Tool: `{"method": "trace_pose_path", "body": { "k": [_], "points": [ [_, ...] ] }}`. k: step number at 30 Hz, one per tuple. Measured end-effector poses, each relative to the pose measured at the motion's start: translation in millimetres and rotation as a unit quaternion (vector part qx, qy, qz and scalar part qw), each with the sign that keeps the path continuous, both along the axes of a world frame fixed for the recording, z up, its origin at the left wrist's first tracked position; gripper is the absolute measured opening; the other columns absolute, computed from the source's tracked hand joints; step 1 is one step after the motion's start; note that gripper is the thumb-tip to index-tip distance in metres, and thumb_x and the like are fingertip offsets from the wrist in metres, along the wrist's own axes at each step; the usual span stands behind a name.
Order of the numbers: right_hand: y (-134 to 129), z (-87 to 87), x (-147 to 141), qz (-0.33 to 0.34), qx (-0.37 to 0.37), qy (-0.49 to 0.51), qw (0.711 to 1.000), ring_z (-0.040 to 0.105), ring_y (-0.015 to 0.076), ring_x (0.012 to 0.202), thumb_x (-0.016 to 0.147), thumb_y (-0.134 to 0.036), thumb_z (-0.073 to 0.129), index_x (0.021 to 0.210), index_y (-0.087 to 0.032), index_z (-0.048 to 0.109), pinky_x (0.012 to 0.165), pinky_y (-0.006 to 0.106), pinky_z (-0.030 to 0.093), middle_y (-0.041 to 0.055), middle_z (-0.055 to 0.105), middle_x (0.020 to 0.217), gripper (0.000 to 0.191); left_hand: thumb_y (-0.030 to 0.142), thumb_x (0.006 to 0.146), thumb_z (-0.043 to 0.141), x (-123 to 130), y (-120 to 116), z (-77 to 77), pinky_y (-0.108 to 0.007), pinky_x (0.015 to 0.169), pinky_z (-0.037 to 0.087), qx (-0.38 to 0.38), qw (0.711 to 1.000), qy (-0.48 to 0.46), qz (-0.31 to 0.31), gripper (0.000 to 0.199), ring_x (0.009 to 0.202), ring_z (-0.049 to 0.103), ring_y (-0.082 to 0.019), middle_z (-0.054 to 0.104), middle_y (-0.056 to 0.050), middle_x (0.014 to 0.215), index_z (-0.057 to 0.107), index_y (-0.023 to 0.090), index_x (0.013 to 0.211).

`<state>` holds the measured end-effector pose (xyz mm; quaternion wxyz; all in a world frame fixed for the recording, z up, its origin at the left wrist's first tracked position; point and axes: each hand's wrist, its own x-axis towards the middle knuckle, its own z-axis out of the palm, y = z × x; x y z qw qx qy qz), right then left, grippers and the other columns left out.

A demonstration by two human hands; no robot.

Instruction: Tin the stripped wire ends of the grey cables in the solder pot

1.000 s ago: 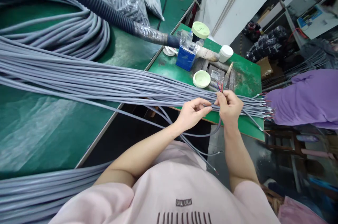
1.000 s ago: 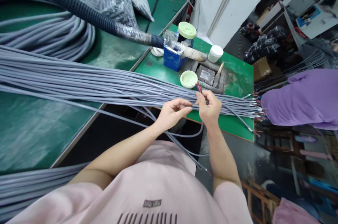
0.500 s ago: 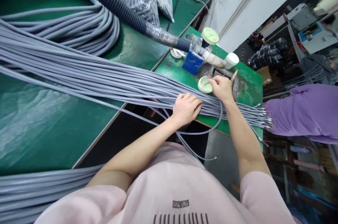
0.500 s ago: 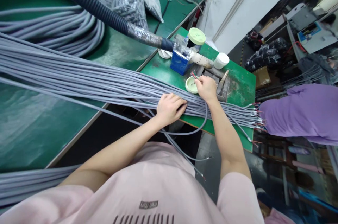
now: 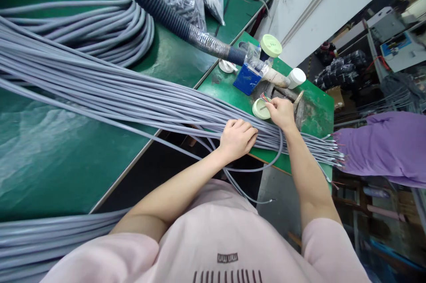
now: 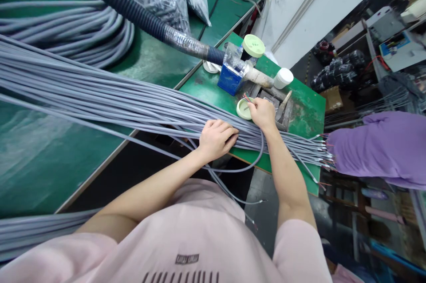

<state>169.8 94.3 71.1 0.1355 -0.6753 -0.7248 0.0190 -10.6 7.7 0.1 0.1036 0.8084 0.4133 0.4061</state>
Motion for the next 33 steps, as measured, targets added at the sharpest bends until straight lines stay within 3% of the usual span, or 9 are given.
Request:
{"method": "trace_pose_path", "body": {
  "k": [6, 13, 22, 33],
  "points": [
    [-1.8, 13.0, 45.6, -0.071, 0.075, 0.085, 0.991, 0.053, 0.0152, 0.056, 0.079, -0.039, 0.056, 0.064, -0.015, 0.068, 0.058, 0.027, 0.038, 0.0022, 0.061, 0.055, 0.031, 0.029, 0.092, 0.051, -0.2, 0.9, -0.9, -0.039, 0.082, 0.035, 0.01, 1.0, -0.003, 0.001, 0.018, 0.085, 0.056, -0.021, 0.069, -0.006, 0.086, 0.067, 0.021, 0.095],
    [11.7, -4.7, 94.6, -0.157, 0.091, 0.079, 0.98, 0.05, 0.0145, 0.053, 0.077, -0.037, 0.056, 0.058, -0.015, 0.066, 0.058, 0.027, 0.038, 0.0014, 0.056, 0.048, 0.031, 0.028, 0.091, 0.053, 0.6, 1.1, -1.7, -0.039, 0.082, 0.035, 0.014, 1.0, -0.01, 0.002, 0.017, 0.085, 0.057, -0.021, 0.07, -0.005, 0.087, 0.068, 0.022, 0.094],
    [29.0, -26.5, 105.8, -0.19, 0.066, 0.048, 0.978, 0.058, 0.0187, 0.06, 0.076, -0.034, 0.059, 0.062, -0.016, 0.07, 0.064, 0.029, 0.042, 0.0055, 0.064, 0.056, 0.026, 0.028, 0.091, 0.053, 0.6, 0.4, -0.8, -0.039, 0.082, 0.035, 0.016, 1.0, -0.01, 0.003, 0.016, 0.085, 0.057, -0.021, 0.07, -0.005, 0.087, 0.068, 0.022, 0.094],
    [36.0, -35.9, 107.3, -0.208, 0.038, 0.016, 0.977, 0.065, 0.0243, 0.075, 0.077, -0.035, 0.057, 0.073, -0.016, 0.073, 0.073, 0.032, 0.047, 0.009, 0.071, 0.069, 0.026, 0.028, 0.091, 0.054, 0.9, 1.4, -1.3, -0.038, 0.081, 0.035, 0.029, 1.0, -0.005, 0.011, 0.014, 0.083, 0.057, -0.019, 0.07, -0.003, 0.086, 0.067, 0.022, 0.093]
  ]
}}
